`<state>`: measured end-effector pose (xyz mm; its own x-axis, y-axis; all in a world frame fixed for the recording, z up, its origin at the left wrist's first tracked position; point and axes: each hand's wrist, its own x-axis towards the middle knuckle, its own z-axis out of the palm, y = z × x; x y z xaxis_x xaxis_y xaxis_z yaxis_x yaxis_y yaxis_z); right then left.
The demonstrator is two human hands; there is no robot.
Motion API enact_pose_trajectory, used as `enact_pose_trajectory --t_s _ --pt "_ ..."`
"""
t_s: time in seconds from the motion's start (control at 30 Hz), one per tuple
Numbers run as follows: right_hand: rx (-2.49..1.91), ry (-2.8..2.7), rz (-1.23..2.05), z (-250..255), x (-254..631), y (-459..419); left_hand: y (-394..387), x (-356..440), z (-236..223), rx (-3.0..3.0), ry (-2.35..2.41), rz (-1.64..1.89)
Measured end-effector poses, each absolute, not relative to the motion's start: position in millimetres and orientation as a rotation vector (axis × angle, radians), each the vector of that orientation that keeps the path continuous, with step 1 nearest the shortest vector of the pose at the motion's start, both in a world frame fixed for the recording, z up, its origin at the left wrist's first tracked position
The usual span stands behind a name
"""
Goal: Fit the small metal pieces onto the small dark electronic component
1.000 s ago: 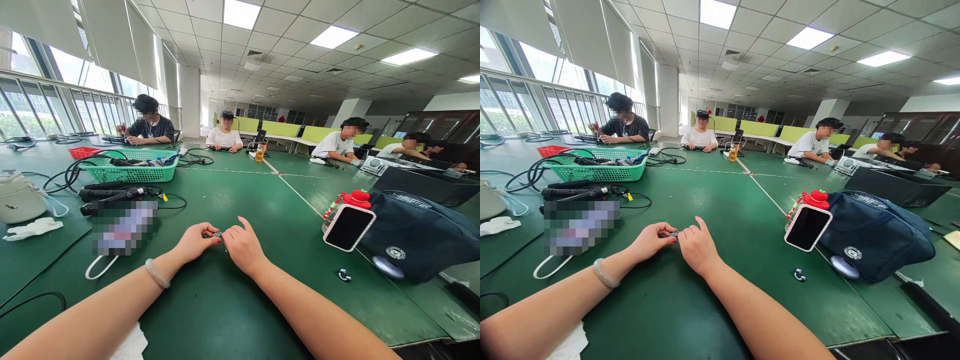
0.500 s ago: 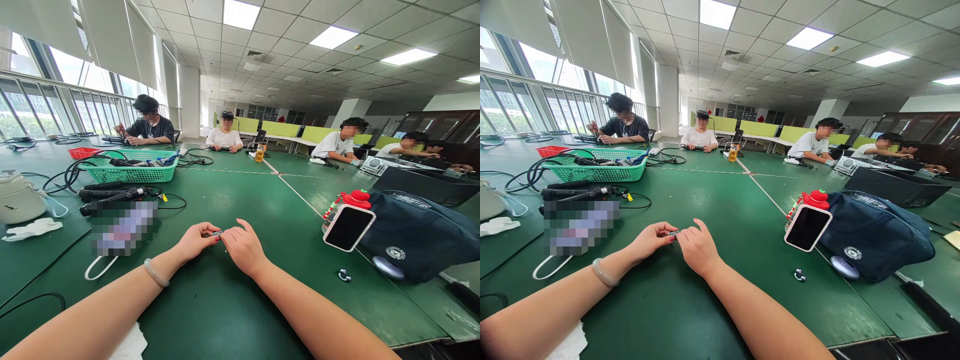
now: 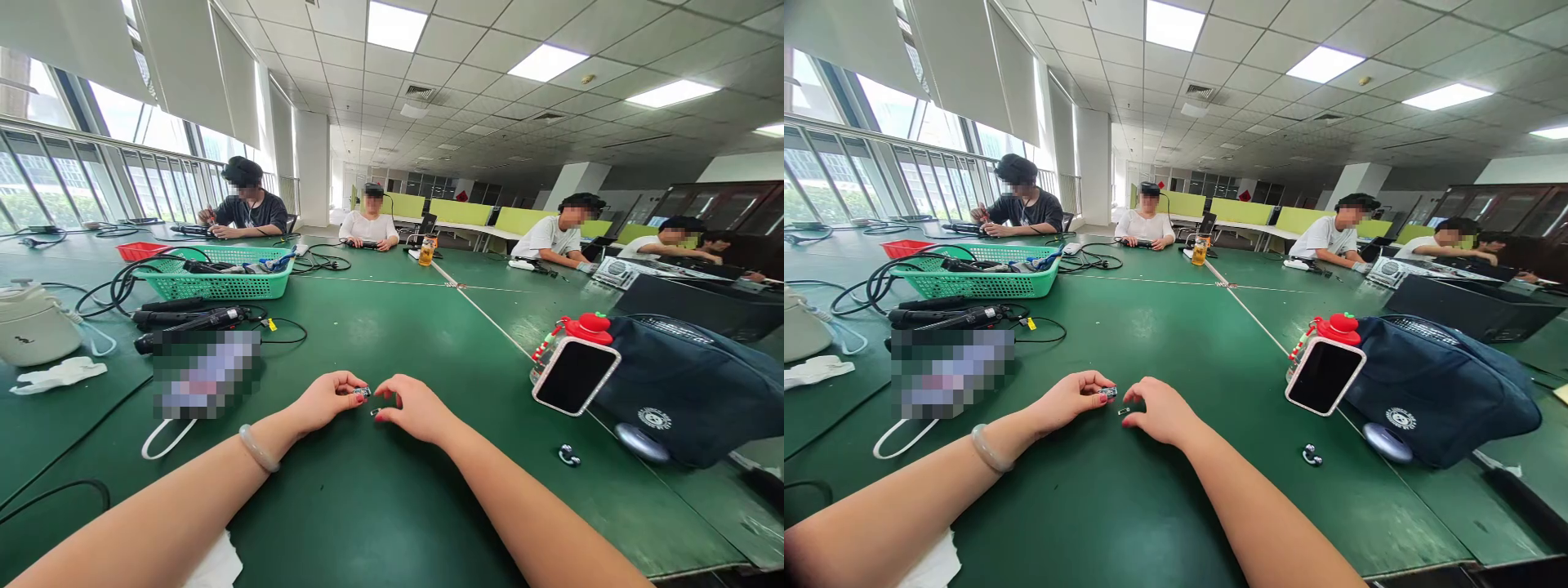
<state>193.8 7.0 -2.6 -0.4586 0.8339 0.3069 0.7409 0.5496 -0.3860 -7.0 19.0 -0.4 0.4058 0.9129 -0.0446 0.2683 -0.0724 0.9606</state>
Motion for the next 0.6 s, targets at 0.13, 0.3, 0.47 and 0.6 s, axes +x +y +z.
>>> enact_pose_trajectory --t_s 0.13,0.3,0.47,0.6 --pt "-1.237 -2.427 0.413 -10 198 9 19 -6 -1 1.630 1.082 0.739" --pt "-1.241 -2.428 0.406 -8 189 10 20 -7 -4 1.660 1.079 0.730" --pt "-1.216 -2.408 0.457 -8 191 12 21 -5 -2 1.656 1.108 0.752" --pt "-1.192 -2.411 0.462 -10 192 13 21 -4 -1 1.634 1.127 0.754"
